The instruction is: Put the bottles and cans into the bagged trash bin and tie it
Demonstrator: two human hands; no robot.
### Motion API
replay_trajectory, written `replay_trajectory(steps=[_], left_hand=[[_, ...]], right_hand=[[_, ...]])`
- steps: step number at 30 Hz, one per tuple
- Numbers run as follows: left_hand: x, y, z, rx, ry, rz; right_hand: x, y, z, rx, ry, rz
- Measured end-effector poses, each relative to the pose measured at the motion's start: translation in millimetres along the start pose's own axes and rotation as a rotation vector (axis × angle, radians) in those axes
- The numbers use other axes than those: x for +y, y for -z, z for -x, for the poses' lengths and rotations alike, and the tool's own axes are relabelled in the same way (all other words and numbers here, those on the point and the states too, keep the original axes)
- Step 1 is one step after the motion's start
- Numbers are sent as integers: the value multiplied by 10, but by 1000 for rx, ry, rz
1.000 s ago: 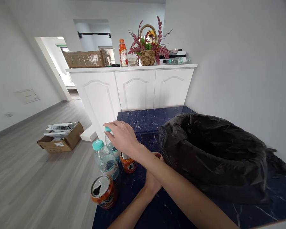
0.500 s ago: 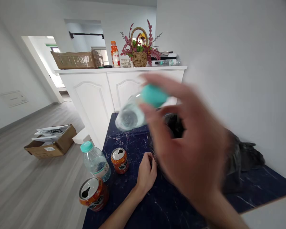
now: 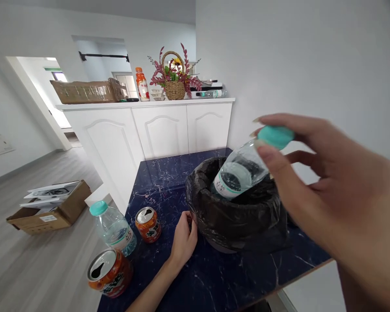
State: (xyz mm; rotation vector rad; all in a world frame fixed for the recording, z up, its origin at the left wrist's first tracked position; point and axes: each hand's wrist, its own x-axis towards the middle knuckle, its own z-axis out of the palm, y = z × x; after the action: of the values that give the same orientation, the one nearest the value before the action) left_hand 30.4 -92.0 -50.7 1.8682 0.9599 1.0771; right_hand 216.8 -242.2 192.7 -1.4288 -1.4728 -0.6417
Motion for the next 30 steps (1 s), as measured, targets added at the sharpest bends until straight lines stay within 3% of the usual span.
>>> replay_trajectory(steps=[6, 15, 21, 26, 30], left_hand=[[-22, 2, 18, -25, 17, -15], [12, 5, 20, -43, 25, -2], [-11, -7, 25, -41, 20, 0], [-24, -13, 16, -52, 19, -11], [-40, -8, 8, -54, -41, -15]], right_hand=[[-2, -311, -19, -134, -23, -105], [132, -606, 38, -389, 5, -37], [176, -663, -8, -542, -52, -33], [201, -651, -7, -628, -82, -212], [198, -617, 9, -584, -93, -240]])
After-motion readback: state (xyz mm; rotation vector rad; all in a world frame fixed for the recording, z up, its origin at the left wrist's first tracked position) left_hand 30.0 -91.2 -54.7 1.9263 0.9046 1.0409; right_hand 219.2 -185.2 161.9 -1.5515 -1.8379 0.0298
